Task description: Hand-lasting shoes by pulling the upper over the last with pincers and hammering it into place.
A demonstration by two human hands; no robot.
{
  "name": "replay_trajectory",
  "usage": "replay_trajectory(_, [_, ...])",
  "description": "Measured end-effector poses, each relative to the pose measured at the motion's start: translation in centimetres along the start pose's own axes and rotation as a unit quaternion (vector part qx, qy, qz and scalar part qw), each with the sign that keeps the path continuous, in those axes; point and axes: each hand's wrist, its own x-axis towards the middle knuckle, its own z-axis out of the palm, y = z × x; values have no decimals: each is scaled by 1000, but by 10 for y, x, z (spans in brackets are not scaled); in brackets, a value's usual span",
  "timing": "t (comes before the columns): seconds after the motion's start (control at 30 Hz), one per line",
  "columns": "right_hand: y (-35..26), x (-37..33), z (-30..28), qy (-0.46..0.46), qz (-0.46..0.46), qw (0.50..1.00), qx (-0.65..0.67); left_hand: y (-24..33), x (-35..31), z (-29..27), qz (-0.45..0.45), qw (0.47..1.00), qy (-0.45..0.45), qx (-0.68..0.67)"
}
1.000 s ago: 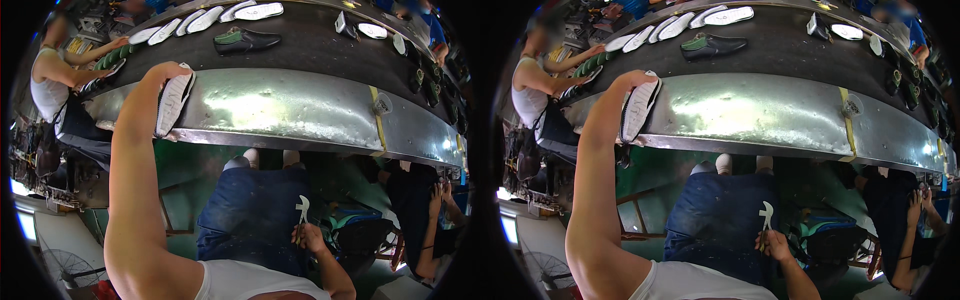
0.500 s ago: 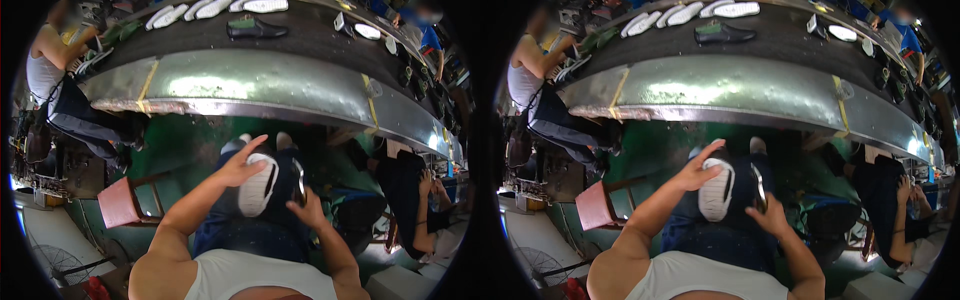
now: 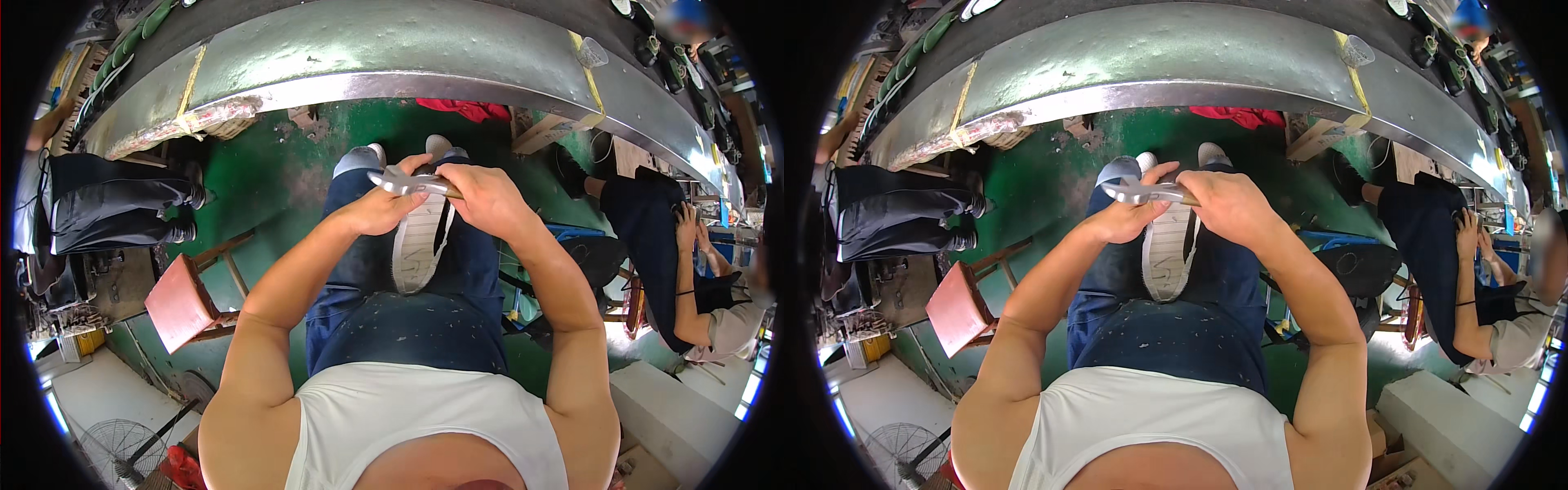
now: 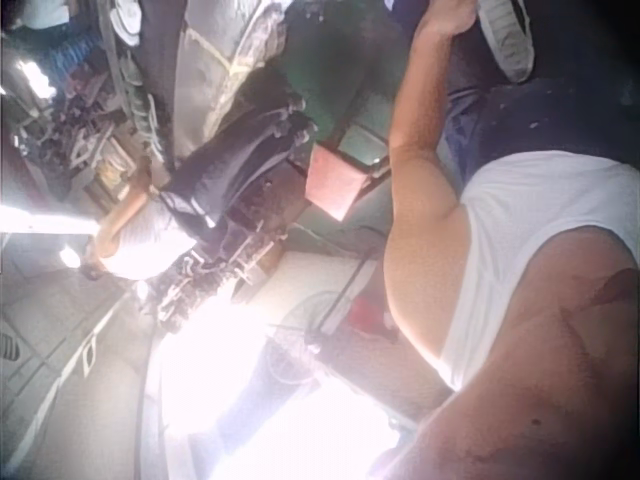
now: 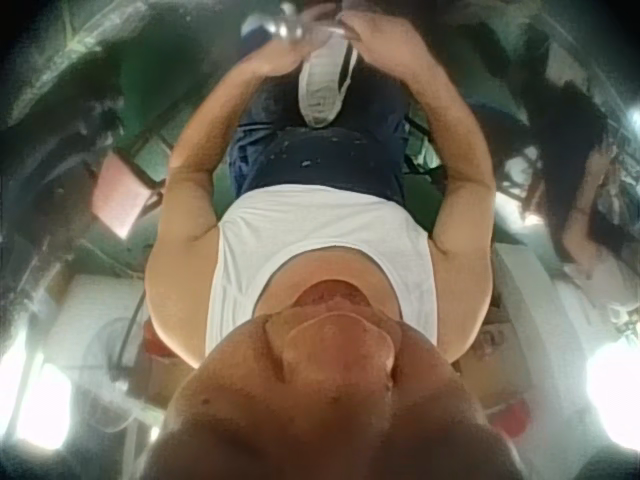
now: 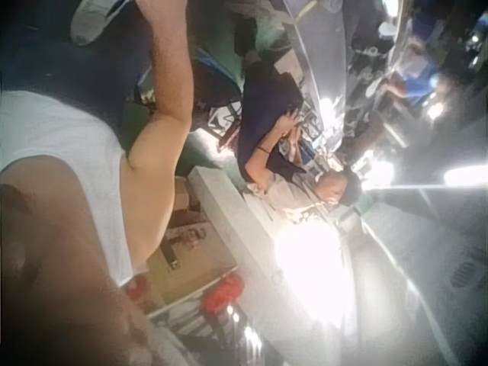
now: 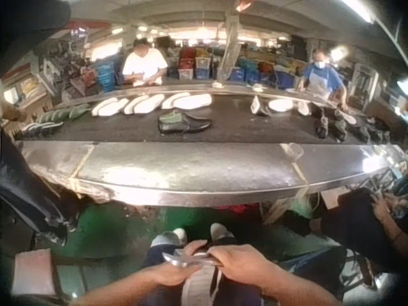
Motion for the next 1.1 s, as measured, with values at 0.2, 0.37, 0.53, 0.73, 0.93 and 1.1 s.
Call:
replay_trajectory(0.2, [-2,3,22,73,214,967,120,-4,2,3,-16,1000,13,15])
replay_trajectory(0.37, [12,-9,49,106,397,879,241,-9,-6,-1,-80,986,42,-137])
replay_trajectory(0.53, [-39,-60,22,-15,401,812,424,4,-26,-12,-113,980,101,-129])
replay_trajectory(0.73, [-60,-64,30,-75,375,726,571,15,-21,-9,-115,980,65,-146])
replay_trajectory(0.93, [-48,-46,18,-156,414,730,521,-3,-21,-6,-88,984,122,-96])
replay_trajectory(1.1, [-39,-56,47,-116,328,890,295,-12,-20,-7,-77,975,148,-150])
